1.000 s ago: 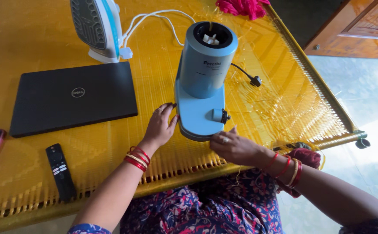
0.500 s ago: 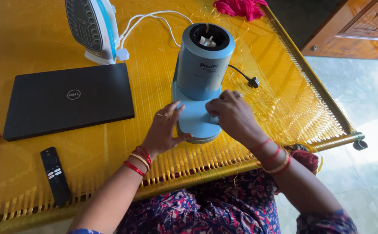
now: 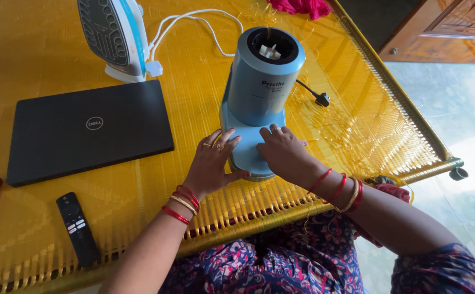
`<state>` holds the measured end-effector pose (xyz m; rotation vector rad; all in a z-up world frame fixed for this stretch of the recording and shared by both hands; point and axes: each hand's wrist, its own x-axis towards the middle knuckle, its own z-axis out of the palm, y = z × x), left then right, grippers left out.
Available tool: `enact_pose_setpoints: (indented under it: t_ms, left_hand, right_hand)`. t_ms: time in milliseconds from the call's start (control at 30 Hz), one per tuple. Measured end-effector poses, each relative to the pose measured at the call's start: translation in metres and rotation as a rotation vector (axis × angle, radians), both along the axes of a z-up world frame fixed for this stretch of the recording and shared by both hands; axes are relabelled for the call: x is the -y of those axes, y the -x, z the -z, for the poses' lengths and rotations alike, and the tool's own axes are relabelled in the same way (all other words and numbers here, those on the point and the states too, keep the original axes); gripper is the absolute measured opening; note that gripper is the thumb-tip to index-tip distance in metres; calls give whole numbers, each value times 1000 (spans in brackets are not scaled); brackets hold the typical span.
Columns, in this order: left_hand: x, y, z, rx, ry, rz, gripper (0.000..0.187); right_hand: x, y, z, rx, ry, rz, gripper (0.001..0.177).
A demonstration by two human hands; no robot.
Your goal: The person wipes a blue blender base with a cloth and turns it over to inspect and clean the bottom surface.
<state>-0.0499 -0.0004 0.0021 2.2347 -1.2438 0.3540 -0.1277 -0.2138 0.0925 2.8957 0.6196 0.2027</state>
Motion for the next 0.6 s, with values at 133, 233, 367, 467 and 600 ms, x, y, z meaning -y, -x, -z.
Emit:
enact_pose_setpoints:
  t_ms: [133,233,367,467,600]
  left_hand:
    - [1,-3,1,4,17,10,94]
    - [-2,-7,2,26,87,21,87]
    - [0,-6,-9,-4,312,37,69]
    - [1,5,-25,-37,459,-23,50]
    - [1,18,-49,-209,525,-83,43]
  right_hand:
    - [3,32,-23,-159,-202,50,9]
    - [13,68,-50,-416,-487,249,12]
    - [22,95,-40,-440,-1086,456,19]
    - [18,72,4,-407,-1811,362,25]
    - [-15,27,45,-150,-1717,252,26]
